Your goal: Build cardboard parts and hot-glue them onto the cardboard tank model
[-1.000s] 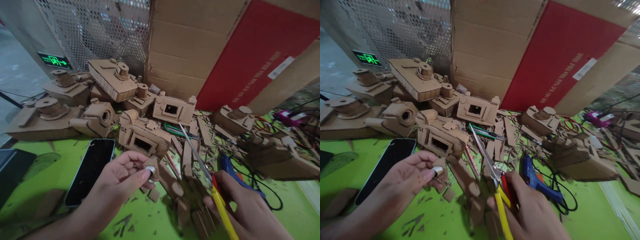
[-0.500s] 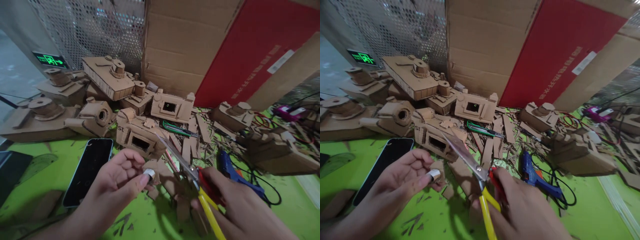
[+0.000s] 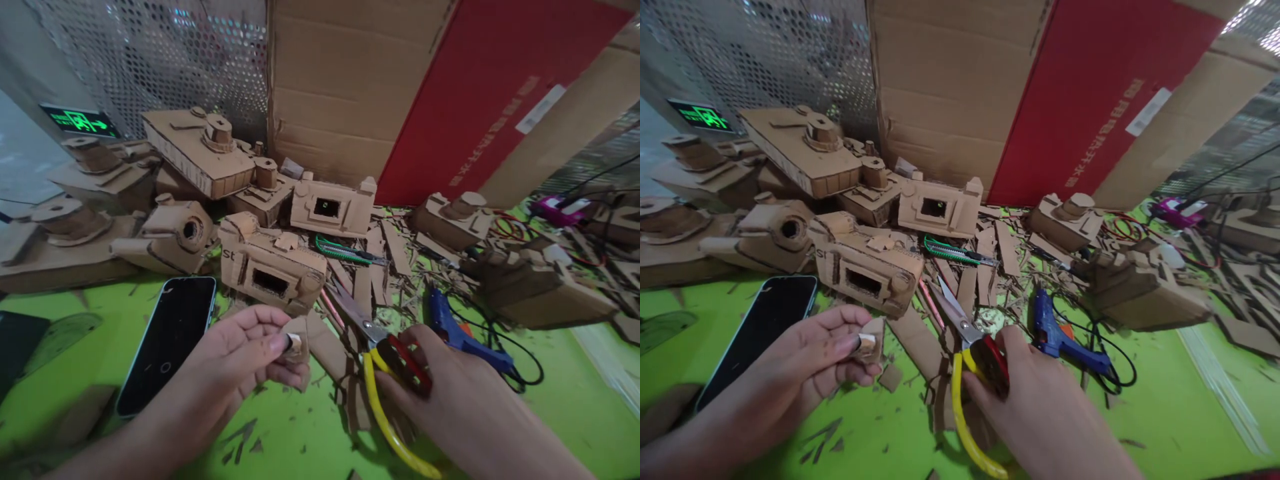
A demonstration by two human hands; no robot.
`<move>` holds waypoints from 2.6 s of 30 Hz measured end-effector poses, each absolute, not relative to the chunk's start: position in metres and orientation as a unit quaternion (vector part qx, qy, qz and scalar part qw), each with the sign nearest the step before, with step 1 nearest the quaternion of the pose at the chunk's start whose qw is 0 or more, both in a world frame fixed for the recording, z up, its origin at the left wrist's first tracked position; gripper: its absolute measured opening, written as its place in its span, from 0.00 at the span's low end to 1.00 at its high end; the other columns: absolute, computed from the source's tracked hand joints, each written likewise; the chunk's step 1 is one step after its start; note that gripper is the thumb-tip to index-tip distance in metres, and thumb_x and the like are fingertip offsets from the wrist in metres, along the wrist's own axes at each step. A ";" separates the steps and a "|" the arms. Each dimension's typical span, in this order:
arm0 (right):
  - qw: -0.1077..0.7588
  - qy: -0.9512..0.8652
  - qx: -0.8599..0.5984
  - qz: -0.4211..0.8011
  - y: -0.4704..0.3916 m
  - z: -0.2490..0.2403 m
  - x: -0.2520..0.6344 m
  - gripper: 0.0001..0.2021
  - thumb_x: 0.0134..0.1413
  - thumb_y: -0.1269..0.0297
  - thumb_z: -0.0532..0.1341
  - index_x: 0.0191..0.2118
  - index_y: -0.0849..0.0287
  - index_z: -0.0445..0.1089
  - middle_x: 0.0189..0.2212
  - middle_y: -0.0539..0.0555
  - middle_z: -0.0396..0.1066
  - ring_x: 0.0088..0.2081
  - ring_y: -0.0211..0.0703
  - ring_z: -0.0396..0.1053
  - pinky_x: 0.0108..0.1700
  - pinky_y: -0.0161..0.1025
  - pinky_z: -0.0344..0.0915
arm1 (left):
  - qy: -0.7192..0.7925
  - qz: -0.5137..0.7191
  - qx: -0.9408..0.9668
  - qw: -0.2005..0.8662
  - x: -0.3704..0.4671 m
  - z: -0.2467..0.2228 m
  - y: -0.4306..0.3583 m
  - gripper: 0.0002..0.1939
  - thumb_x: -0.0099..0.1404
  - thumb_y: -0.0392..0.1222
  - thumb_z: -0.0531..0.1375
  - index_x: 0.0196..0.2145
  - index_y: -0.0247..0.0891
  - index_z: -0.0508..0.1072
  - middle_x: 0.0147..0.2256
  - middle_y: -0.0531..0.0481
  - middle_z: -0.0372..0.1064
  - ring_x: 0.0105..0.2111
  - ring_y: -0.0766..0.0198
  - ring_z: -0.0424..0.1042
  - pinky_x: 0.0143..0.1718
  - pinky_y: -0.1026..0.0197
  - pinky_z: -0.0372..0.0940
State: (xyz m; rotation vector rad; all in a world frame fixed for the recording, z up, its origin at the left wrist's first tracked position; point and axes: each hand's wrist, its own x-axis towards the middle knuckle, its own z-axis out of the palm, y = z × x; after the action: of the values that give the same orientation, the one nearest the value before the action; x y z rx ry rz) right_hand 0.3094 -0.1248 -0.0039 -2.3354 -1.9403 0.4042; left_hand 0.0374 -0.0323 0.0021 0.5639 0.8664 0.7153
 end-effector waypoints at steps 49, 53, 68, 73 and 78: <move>0.408 -0.741 -0.421 0.327 -0.079 -0.004 0.275 0.09 0.68 0.61 0.71 0.51 0.55 0.82 0.41 0.55 0.78 0.37 0.40 0.80 0.39 0.35 0.81 | 0.481 0.305 0.437 0.696 0.040 -0.004 -0.062 0.15 0.58 0.46 0.79 0.44 0.52 0.90 0.41 0.50 0.90 0.41 0.56 0.88 0.43 0.66 0.80; 0.397 -0.754 -0.425 0.305 -0.079 -0.006 0.271 0.09 0.70 0.60 0.69 0.51 0.57 0.82 0.42 0.56 0.80 0.40 0.41 0.81 0.45 0.34 0.81 | 0.502 0.284 0.451 0.681 0.043 -0.004 -0.058 0.16 0.58 0.47 0.79 0.45 0.50 0.89 0.39 0.50 0.89 0.40 0.57 0.87 0.42 0.68 0.79; 0.314 -0.808 -0.451 0.212 -0.082 -0.017 0.271 0.10 0.77 0.60 0.62 0.51 0.61 0.77 0.42 0.57 0.84 0.41 0.45 0.81 0.45 0.39 0.78 | 0.464 0.333 0.695 0.437 0.041 -0.005 -0.045 0.12 0.60 0.43 0.78 0.43 0.50 0.91 0.40 0.47 0.88 0.37 0.56 0.84 0.36 0.67 0.75; 0.305 -0.797 -0.476 0.210 -0.088 -0.016 0.271 0.07 0.72 0.59 0.66 0.46 0.57 0.74 0.37 0.52 0.82 0.32 0.42 0.78 0.32 0.36 0.71 | 0.404 0.313 0.735 0.446 0.042 -0.003 -0.038 0.10 0.59 0.39 0.76 0.40 0.48 0.90 0.30 0.50 0.85 0.23 0.63 0.80 0.21 0.71 0.73; 0.294 -0.799 -0.467 0.239 -0.093 -0.009 0.268 0.05 0.73 0.60 0.65 0.47 0.55 0.73 0.36 0.50 0.81 0.32 0.41 0.77 0.33 0.35 0.70 | 0.414 0.320 0.717 0.462 0.042 0.002 -0.034 0.10 0.55 0.34 0.75 0.33 0.49 0.90 0.27 0.54 0.86 0.23 0.63 0.83 0.26 0.73 0.76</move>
State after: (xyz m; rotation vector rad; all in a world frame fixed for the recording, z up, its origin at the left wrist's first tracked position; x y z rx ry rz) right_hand 0.2680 -0.0933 -0.0093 -1.2427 -2.1288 0.6365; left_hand 0.0424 -0.0340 0.0021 1.7622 1.0174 0.7861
